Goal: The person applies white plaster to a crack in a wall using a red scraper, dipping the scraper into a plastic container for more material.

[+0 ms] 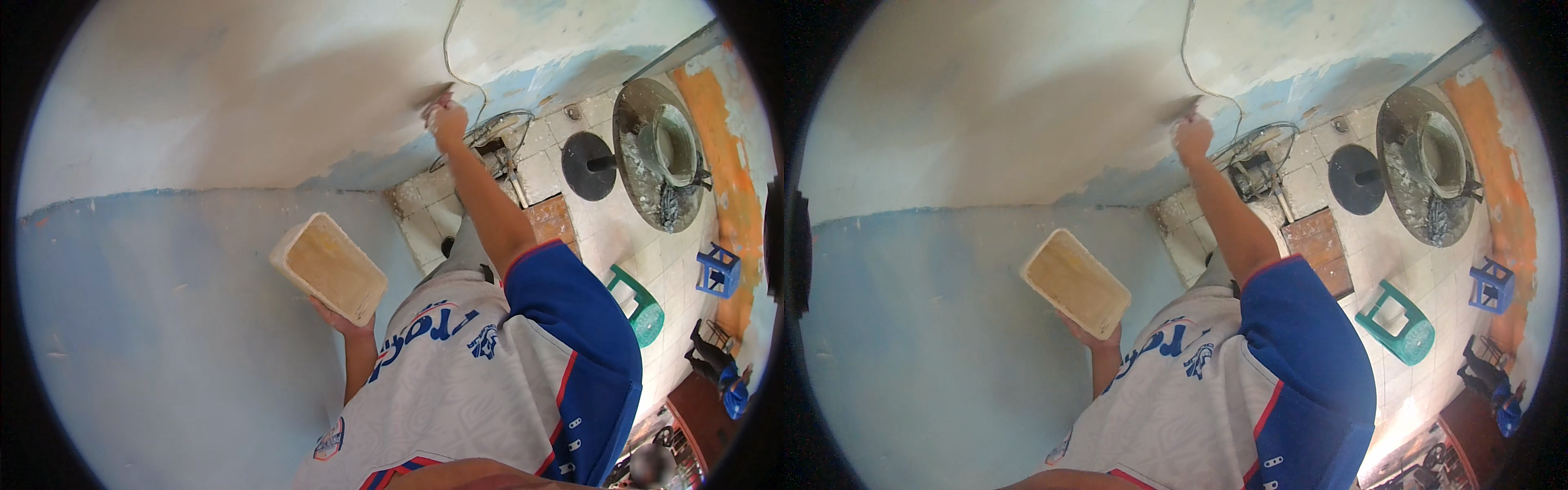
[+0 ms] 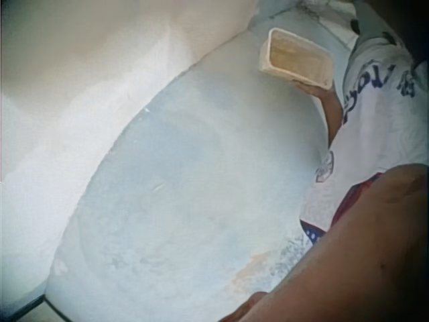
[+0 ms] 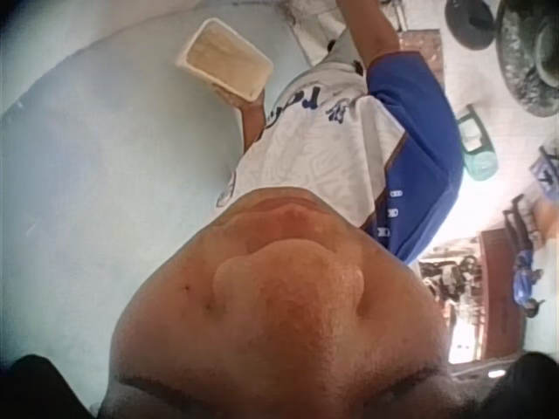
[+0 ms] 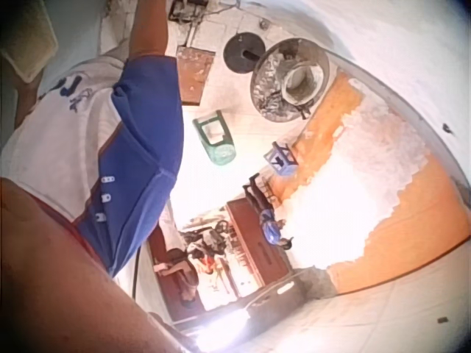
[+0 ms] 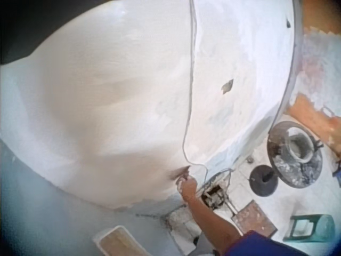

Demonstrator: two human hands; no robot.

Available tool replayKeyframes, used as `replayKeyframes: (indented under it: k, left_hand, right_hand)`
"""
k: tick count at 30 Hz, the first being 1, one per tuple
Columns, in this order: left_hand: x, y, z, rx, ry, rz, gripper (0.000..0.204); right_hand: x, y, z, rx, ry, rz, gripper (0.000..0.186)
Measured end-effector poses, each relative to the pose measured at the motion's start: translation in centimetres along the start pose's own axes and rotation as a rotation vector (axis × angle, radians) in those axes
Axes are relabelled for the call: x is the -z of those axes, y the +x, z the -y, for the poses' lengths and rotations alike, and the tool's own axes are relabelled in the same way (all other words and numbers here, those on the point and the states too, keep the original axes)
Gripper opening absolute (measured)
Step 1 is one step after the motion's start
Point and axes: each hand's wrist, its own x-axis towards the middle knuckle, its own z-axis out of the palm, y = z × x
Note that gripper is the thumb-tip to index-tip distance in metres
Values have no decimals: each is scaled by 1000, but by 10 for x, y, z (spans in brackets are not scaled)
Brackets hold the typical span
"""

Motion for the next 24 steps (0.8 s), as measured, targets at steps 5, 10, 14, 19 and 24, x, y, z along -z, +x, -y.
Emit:
replayKeyframes:
  k: [5,10,14,19,24]
  left_hand:
    - [10,-3,-5,-34,-11,-17,72]
    - [17,2,-13,-27,-20,-40,77]
    - [11,7,-7,-6,-60,33,77]
    - [-8,21,6,-11,-108,102,75]
    - [-44,42,14,10,-139,191,73]
  right_hand:
    - [47,-119,27,-57,165,263,25]
    - [102,-161,13,-317,569,475,27]
    - [165,-153,78,-268,839,536,35]
    - [250,-187,217,3,653,537,42]
    - [266,-239,261,245,524,488,35]
